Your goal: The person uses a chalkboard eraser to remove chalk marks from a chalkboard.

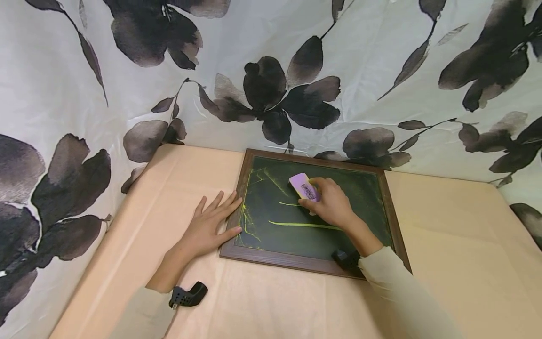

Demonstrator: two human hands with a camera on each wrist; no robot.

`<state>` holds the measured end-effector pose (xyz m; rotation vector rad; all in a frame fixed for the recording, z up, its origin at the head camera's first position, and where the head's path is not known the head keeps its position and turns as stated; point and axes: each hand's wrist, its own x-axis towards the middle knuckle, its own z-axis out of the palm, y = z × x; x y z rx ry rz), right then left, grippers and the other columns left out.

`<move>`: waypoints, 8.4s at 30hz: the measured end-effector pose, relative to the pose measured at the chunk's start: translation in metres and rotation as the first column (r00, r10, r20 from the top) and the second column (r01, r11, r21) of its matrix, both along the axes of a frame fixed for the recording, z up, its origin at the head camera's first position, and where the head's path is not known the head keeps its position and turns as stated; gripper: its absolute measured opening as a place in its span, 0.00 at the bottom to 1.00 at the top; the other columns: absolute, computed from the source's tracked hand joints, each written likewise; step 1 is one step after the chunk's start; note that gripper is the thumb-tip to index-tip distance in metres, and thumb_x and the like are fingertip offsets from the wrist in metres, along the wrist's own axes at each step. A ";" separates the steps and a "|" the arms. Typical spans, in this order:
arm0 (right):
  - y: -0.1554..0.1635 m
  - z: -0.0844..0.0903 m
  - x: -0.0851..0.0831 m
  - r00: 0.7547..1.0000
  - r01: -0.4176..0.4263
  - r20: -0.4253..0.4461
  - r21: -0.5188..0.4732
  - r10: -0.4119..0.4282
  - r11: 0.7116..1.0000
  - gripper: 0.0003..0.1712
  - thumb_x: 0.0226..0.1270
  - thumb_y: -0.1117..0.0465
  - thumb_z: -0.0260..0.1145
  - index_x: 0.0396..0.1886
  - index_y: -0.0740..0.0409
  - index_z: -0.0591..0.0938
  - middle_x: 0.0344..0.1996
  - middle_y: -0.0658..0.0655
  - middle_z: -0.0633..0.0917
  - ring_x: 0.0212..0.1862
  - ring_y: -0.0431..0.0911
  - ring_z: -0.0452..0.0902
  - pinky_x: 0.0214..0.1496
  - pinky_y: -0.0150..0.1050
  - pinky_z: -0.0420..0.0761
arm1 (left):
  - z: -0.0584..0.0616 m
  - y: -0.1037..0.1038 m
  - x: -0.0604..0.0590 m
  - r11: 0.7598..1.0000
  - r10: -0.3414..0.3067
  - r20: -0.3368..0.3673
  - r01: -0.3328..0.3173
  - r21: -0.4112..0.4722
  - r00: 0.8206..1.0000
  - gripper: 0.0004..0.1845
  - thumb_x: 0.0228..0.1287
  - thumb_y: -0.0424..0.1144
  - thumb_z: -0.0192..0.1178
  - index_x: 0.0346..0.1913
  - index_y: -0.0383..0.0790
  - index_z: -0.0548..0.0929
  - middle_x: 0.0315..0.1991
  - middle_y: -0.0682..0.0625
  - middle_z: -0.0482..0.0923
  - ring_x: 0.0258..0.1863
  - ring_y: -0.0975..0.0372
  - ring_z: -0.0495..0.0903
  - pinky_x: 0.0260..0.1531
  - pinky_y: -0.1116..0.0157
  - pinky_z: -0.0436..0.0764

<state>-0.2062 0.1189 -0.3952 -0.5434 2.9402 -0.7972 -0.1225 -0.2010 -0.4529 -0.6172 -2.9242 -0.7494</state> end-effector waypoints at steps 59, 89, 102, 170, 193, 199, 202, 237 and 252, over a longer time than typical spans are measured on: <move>0.094 0.005 0.013 0.998 0.038 0.037 0.062 -0.041 0.997 0.39 0.58 0.48 0.72 0.65 0.61 0.71 0.40 0.64 0.76 0.40 0.55 0.75 0.27 0.40 0.73 | 0.001 0.003 0.001 1.000 -0.004 -0.010 0.004 -0.007 1.000 0.38 0.66 0.61 0.53 0.75 0.51 0.59 0.75 0.52 0.51 0.74 0.50 0.46 0.67 0.42 0.35; 0.016 0.007 0.007 0.991 0.129 0.040 0.035 -0.130 0.991 0.41 0.54 0.45 0.73 0.62 0.64 0.74 0.39 0.62 0.81 0.33 0.50 0.77 0.22 0.40 0.73 | 0.001 0.004 0.004 1.000 0.000 -0.002 0.000 -0.004 1.000 0.37 0.66 0.61 0.53 0.74 0.52 0.60 0.75 0.52 0.51 0.73 0.49 0.46 0.67 0.42 0.34; -0.060 0.008 0.010 1.000 0.018 0.014 0.077 -0.020 0.997 0.39 0.55 0.42 0.71 0.63 0.57 0.75 0.39 0.55 0.78 0.33 0.47 0.74 0.28 0.42 0.74 | 0.002 0.004 0.004 1.000 -0.012 -0.034 0.012 0.003 0.999 0.37 0.66 0.61 0.53 0.74 0.51 0.61 0.74 0.51 0.52 0.73 0.49 0.47 0.66 0.41 0.37; 0.129 0.002 0.079 0.967 0.202 -0.179 0.106 -0.181 0.974 0.37 0.52 0.49 0.75 0.55 0.70 0.77 0.27 0.59 0.82 0.24 0.47 0.78 0.17 0.38 0.68 | 0.002 0.003 0.006 1.000 0.009 -0.015 -0.009 0.008 1.000 0.37 0.66 0.61 0.54 0.74 0.52 0.61 0.74 0.52 0.52 0.73 0.50 0.47 0.67 0.41 0.36; 0.084 0.000 0.076 0.972 0.190 -0.168 0.146 -0.165 0.971 0.36 0.53 0.48 0.72 0.54 0.71 0.77 0.31 0.61 0.82 0.24 0.48 0.75 0.19 0.42 0.71 | 0.003 0.005 0.007 1.000 0.008 -0.019 -0.008 0.016 1.000 0.36 0.65 0.60 0.54 0.73 0.50 0.62 0.74 0.50 0.53 0.73 0.48 0.49 0.66 0.40 0.38; 0.059 0.000 0.075 0.976 0.158 -0.174 0.150 -0.131 0.976 0.37 0.51 0.47 0.73 0.53 0.70 0.78 0.35 0.63 0.83 0.26 0.49 0.76 0.21 0.44 0.74 | 0.001 0.003 0.006 1.000 0.002 -0.022 -0.002 0.016 1.000 0.36 0.66 0.60 0.54 0.73 0.50 0.62 0.74 0.50 0.53 0.73 0.48 0.49 0.66 0.40 0.38; 0.044 0.001 0.074 0.981 0.133 -0.157 0.138 -0.110 0.981 0.37 0.51 0.47 0.73 0.53 0.70 0.78 0.35 0.62 0.82 0.26 0.49 0.76 0.22 0.44 0.75 | 0.000 0.003 0.006 1.000 0.004 -0.019 -0.003 0.019 1.000 0.36 0.66 0.60 0.54 0.73 0.51 0.62 0.74 0.50 0.53 0.73 0.48 0.49 0.66 0.40 0.38; -0.074 0.002 0.071 0.974 -0.104 -0.183 0.169 0.135 0.980 0.33 0.53 0.44 0.69 0.53 0.63 0.80 0.31 0.55 0.81 0.25 0.45 0.75 0.21 0.40 0.75 | -0.002 0.003 0.006 1.000 0.002 -0.046 -0.002 0.005 0.999 0.36 0.66 0.61 0.53 0.73 0.51 0.63 0.74 0.51 0.53 0.73 0.49 0.49 0.66 0.40 0.39; -0.052 -0.001 0.080 0.991 -0.004 -0.136 0.086 0.016 0.996 0.36 0.51 0.40 0.72 0.57 0.54 0.79 0.27 0.50 0.76 0.20 0.40 0.67 0.14 0.34 0.65 | -0.001 0.004 0.006 1.000 -0.001 -0.047 0.001 0.000 0.999 0.36 0.66 0.61 0.53 0.73 0.52 0.62 0.74 0.52 0.53 0.73 0.50 0.48 0.67 0.41 0.38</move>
